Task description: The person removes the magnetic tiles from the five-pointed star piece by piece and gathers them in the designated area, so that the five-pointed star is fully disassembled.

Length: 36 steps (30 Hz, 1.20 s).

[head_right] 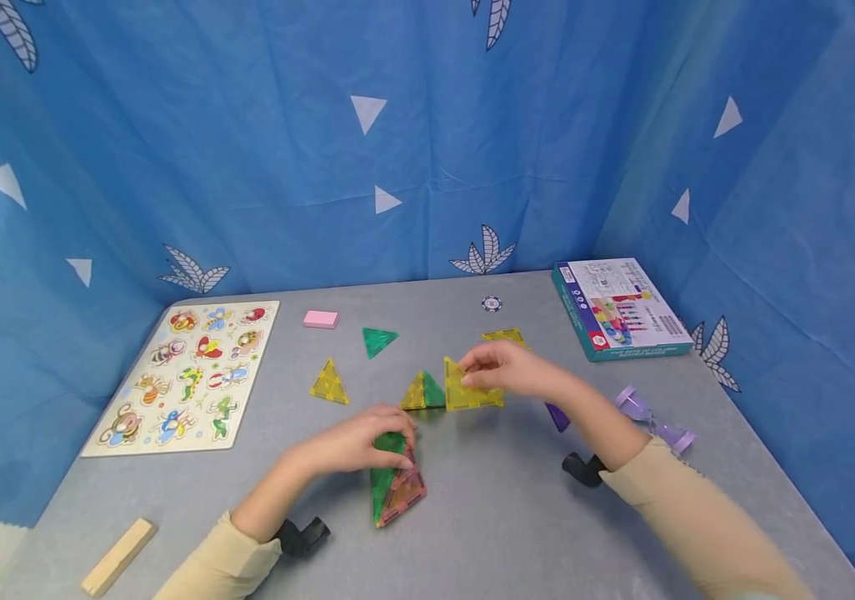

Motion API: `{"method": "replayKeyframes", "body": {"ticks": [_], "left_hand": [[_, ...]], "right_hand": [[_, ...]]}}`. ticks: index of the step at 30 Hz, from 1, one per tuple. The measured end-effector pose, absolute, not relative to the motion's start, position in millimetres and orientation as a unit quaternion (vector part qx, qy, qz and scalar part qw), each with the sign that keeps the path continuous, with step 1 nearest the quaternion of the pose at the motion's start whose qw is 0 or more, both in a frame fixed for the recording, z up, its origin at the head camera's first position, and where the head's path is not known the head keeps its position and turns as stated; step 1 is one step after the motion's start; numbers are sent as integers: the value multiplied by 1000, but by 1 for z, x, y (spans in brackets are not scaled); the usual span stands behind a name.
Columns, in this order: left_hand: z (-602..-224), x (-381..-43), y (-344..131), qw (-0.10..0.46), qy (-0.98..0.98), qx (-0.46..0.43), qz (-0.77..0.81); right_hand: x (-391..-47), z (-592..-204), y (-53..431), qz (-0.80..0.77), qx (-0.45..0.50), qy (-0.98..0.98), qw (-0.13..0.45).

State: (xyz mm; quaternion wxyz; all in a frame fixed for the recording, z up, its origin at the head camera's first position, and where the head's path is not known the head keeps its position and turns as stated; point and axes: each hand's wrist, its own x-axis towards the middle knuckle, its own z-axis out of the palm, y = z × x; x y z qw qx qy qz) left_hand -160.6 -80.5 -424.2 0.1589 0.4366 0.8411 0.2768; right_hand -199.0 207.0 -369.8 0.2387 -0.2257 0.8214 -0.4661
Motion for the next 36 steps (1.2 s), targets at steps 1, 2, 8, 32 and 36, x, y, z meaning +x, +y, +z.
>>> {"method": "replayKeyframes", "body": {"ticks": [1,2,8,32,36], "left_hand": [[-424,-162,-81,160,839,440,279],[-424,-163,-81,161,837,442,280],[-422,-165,-82,169,833,446,281],[-422,-168,-79,170,829,458,273],[-424,-172,-79,173,824,465,276]], "right_hand": [[-207,-366,208,-470,-208,826,231],[-215,-364,208,-472,-192,831,223],[-259,-370,197,-473,-104,851,202],[-319,-436,156,-416,-4,888,198],[-314,-431,158,-409,-19,892,193]]}}
